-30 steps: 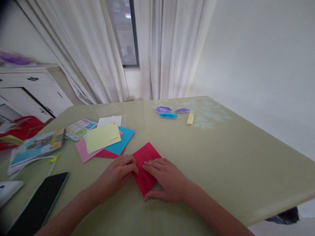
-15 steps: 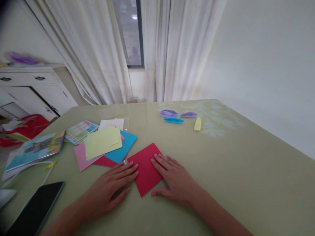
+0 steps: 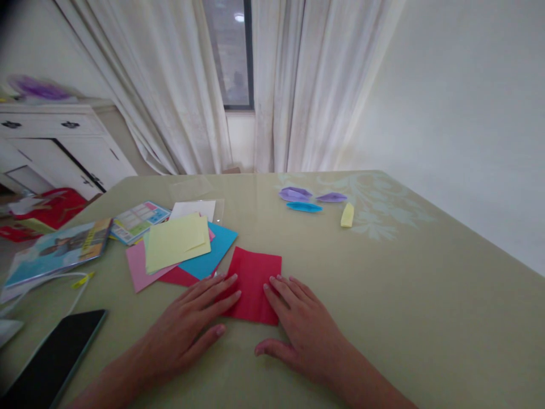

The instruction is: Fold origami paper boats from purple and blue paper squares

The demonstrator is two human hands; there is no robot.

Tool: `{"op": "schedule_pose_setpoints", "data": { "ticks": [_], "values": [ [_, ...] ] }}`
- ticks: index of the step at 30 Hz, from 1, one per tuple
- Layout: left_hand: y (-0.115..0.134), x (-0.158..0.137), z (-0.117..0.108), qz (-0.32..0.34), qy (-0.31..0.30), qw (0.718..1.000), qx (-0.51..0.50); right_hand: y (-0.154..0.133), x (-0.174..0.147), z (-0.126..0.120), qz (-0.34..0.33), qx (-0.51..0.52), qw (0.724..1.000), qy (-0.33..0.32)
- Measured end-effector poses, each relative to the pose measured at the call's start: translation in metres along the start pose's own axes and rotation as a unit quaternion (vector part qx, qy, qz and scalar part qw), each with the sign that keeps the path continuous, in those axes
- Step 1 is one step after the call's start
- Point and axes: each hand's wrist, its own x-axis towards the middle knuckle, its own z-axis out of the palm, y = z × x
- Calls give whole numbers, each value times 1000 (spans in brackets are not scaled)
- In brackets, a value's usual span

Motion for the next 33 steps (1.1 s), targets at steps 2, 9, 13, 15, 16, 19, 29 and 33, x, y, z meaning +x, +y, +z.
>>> {"op": "schedule_pose_setpoints", "data": {
  "ticks": [2,9,13,15,16,19,29,33],
  "values": [
    [1,-1,-2,6,3,1000,18,2,0,0,9,7,1000,5],
    [0,-2,-1,-22,37,998,41,-1,-2,-9,1,113,993,17],
    [14,1,-8,39,-3,999,-20,-1,-1,-9,-3,206,976,64],
    [20,3,-9,52,-17,997,-57,1,0,-8,-5,201,976,79],
    [22,4,-8,46,-15,996,-73,2,0,-7,-8,188,979,80],
    [27,6,-4,16,11,995,-99,1,2,-5,-32,136,988,68],
    [42,13,2,12,65,989,-130,-22,8,12,-116,76,988,71],
    [36,4,-12,46,-5,990,-135,-19,6,8,-103,94,989,48]
  ]
}}
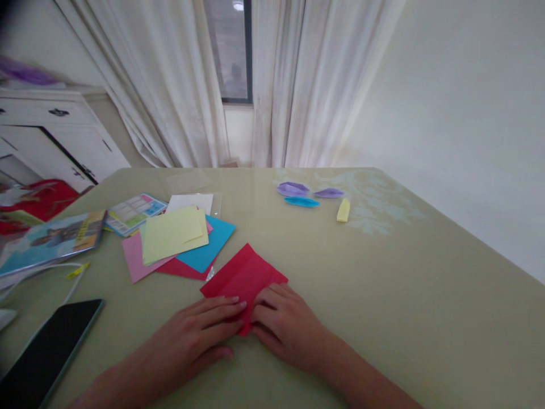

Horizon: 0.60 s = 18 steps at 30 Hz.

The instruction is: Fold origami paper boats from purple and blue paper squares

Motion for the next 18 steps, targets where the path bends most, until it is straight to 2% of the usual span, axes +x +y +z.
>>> {"op": "schedule_pose_setpoints", "data": {
  "ticks": [3,6,13,18],
  "values": [
    [1,-9,-10,-10,-55,998,10,-2,-2,-4,-37,15,999,-19],
    [2,-16,-13,-16,-64,998,-1,-7,-1,-3,-44,17,999,-13],
    [0,-24,-11,29,-54,997,40,-12,3,2,79,114,990,7],
    [3,-24,-14,47,-33,998,27,-17,5,0,126,138,982,9]
  ]
}}
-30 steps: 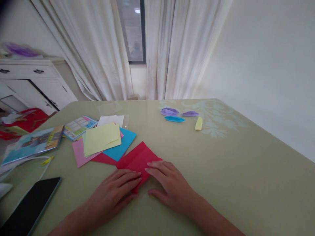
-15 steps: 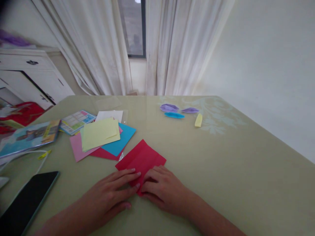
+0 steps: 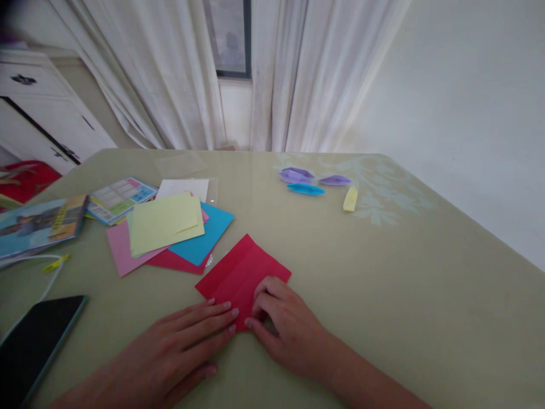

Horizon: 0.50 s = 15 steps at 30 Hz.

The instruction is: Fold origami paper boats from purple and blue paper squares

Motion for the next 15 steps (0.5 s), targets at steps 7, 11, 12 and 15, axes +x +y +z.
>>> {"op": "schedule_pose_setpoints", "data": {
  "ticks": [7,11,12,15],
  "values": [
    [1,4,-7,22,-17,999,19,-3,3,0,24,-4,1000,0],
    [1,3,-7,23,-3,1000,7,-2,2,0,30,-7,1000,2],
    [1,3,-8,21,0,1000,1,-2,1,0,30,-8,1000,2],
    [1,4,-8,12,4,1000,-14,-2,1,0,28,-7,1000,2]
  ]
}}
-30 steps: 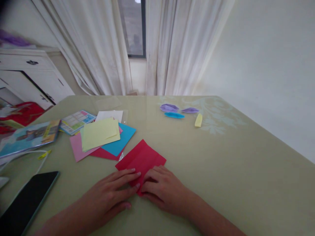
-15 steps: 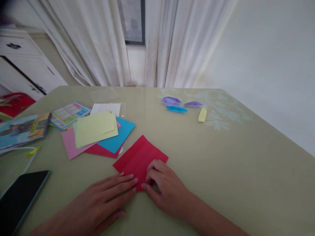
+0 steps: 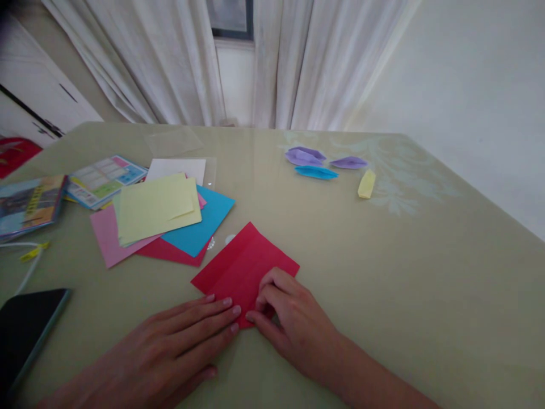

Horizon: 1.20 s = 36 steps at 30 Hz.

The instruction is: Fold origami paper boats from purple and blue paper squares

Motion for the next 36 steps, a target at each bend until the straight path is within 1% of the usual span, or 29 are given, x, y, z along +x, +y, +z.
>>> {"op": "schedule_pose_setpoints", "data": {
  "ticks": [9,14,16,20,23,27,32,34,36],
  "values": [
    [6,2,2,-3,-9,1000,13,-6,-4,-4,15,8,1000,0],
    [8,1,2,-27,-9,999,-23,-11,-5,-5,30,6,1000,0],
    [8,1,2,-26,-5,1000,-13,-11,-4,-5,30,2,1000,-1],
    [10,2,1,-12,2,999,37,-11,-4,-6,29,-8,1000,-2],
    [12,3,3,-15,21,999,45,-12,-3,-7,25,-14,1000,3],
    [17,3,7,-46,63,996,37,-14,-3,-7,27,-11,1000,5],
    [17,1,11,-46,76,995,39,-14,-5,-10,31,-13,999,-5],
    [16,1,11,-40,71,996,42,-12,-7,-15,21,-12,1000,-13],
    [15,2,12,-38,67,996,44,-11,-10,-22,-13,-24,999,-27]
  ]
}}
